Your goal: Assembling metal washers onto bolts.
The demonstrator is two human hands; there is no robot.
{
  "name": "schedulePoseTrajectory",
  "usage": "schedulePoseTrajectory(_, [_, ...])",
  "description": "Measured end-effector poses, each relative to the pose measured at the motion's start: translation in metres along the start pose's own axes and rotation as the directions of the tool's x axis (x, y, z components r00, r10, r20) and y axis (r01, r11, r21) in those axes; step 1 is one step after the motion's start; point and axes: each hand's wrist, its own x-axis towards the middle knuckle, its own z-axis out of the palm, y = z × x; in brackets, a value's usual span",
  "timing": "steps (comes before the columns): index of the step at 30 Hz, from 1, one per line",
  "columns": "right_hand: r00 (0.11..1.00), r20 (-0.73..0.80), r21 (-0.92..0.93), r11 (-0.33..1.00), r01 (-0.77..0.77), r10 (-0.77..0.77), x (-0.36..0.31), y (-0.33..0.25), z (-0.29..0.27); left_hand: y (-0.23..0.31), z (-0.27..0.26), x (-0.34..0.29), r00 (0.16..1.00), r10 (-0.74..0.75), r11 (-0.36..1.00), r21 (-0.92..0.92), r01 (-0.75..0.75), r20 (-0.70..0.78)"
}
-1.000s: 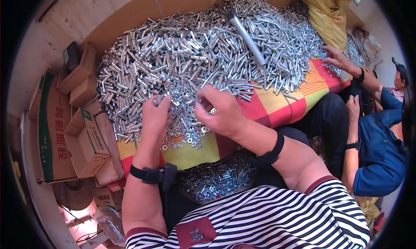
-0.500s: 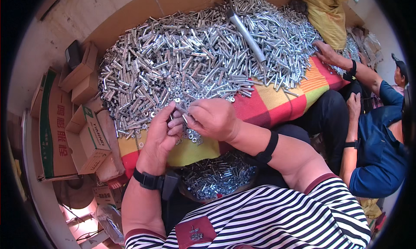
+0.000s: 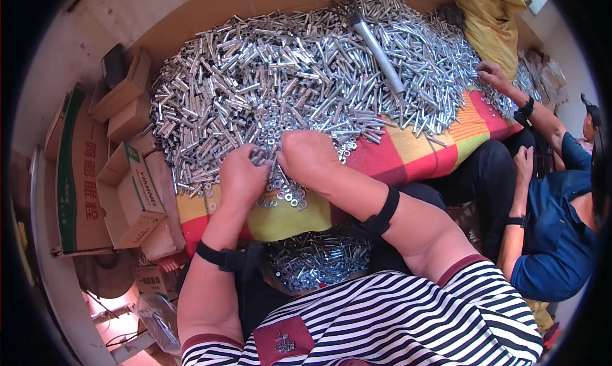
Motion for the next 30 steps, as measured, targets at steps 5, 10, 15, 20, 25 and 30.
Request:
schedulePoseTrajectory(5, [0.977, -0.166, 0.355, 0.933, -0.065, 0.132, 0.003, 0.006, -0.013, 0.012, 0.001, 0.003, 0.997, -0.047, 0.996, 0.079, 0.042, 0.064])
schedulePoseTrajectory(10, [0.956, -0.144, 0.892, 0.452, 0.014, 0.256, -0.006, 0.02, -0.03, 0.012, -0.002, 0.001, 0.998, 0.019, 0.976, -0.216, -0.031, -0.059])
schedulePoseTrajectory(15, [0.975, -0.089, 0.968, 0.25, 0.036, 0.203, -0.013, 0.028, -0.037, 0.021, -0.007, -0.005, 0.98, 0.015, 0.847, -0.524, 0.092, 0.197])
schedulePoseTrajectory(20, [0.981, 0.128, 0.975, 0.162, -0.151, 0.144, -0.019, 0.034, -0.043, 0.033, -0.006, -0.008, 0.96, -0.072, 0.673, -0.697, 0.247, 0.271])
schedulePoseTrajectory(25, [0.97, 0.243, 0.928, 0.29, -0.235, 0.011, -0.033, 0.027, -0.042, 0.034, -0.016, -0.009, 0.82, -0.157, 0.068, -0.822, 0.566, 0.551])
schedulePoseTrajectory(30, [0.976, 0.079, 0.833, 0.551, 0.047, -0.203, -0.054, 0.002, -0.025, 0.029, 0.001, -0.027, 0.696, -0.218, -0.149, -0.728, 0.669, 0.684])
